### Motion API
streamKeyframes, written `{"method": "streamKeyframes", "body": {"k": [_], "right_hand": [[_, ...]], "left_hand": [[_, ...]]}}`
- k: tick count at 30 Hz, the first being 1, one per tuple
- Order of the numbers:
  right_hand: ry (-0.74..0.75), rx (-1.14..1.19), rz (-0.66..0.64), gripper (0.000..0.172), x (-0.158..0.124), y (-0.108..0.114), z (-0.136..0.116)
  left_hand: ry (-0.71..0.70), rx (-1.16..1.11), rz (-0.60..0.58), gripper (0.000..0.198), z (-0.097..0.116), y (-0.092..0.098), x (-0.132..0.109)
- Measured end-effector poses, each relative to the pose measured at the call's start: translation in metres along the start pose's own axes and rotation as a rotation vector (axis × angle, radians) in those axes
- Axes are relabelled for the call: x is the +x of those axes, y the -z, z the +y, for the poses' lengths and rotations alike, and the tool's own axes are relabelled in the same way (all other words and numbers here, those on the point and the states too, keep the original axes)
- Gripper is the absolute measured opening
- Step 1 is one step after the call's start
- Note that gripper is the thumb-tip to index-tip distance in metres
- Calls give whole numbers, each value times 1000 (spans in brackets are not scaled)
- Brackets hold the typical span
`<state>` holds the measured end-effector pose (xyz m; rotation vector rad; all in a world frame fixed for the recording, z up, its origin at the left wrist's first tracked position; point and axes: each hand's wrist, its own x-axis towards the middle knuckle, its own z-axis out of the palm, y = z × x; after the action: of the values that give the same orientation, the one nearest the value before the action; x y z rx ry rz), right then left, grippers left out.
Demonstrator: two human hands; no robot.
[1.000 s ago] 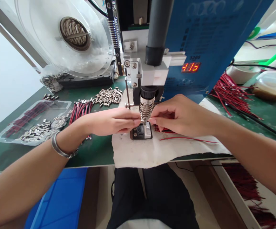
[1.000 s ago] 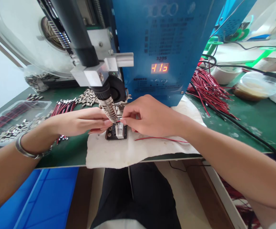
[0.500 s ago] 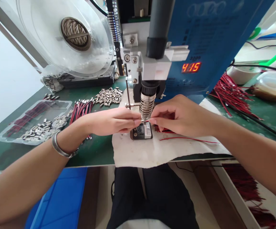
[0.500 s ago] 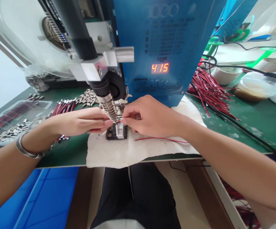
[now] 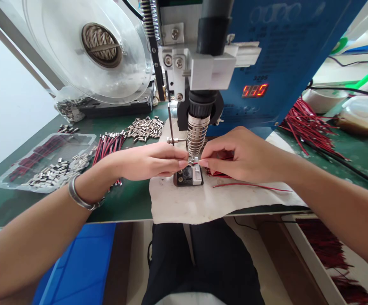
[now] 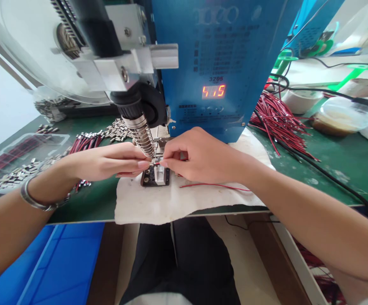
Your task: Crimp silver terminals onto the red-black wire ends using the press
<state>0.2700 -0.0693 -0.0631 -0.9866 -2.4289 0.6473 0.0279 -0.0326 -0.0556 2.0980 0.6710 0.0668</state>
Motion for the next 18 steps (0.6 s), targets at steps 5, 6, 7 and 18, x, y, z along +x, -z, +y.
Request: {"method": "streamKeyframes", "body": {"k": [5,6,7,18], "right_hand": [[28,-9,4,21,0,0,0],[29,-10,8,20,-1,0,0],[31,-12,12,20,-1,0,0],[16,15,48,14,-1,-1,-2]], "left_hand": [[19,-29,12,35,-1,0,-1],[19,-29,6,35,-1,0,-1],[18,-22,-2,35,-1,1,-1],[2,152,-47,32,1,4,0]]}}
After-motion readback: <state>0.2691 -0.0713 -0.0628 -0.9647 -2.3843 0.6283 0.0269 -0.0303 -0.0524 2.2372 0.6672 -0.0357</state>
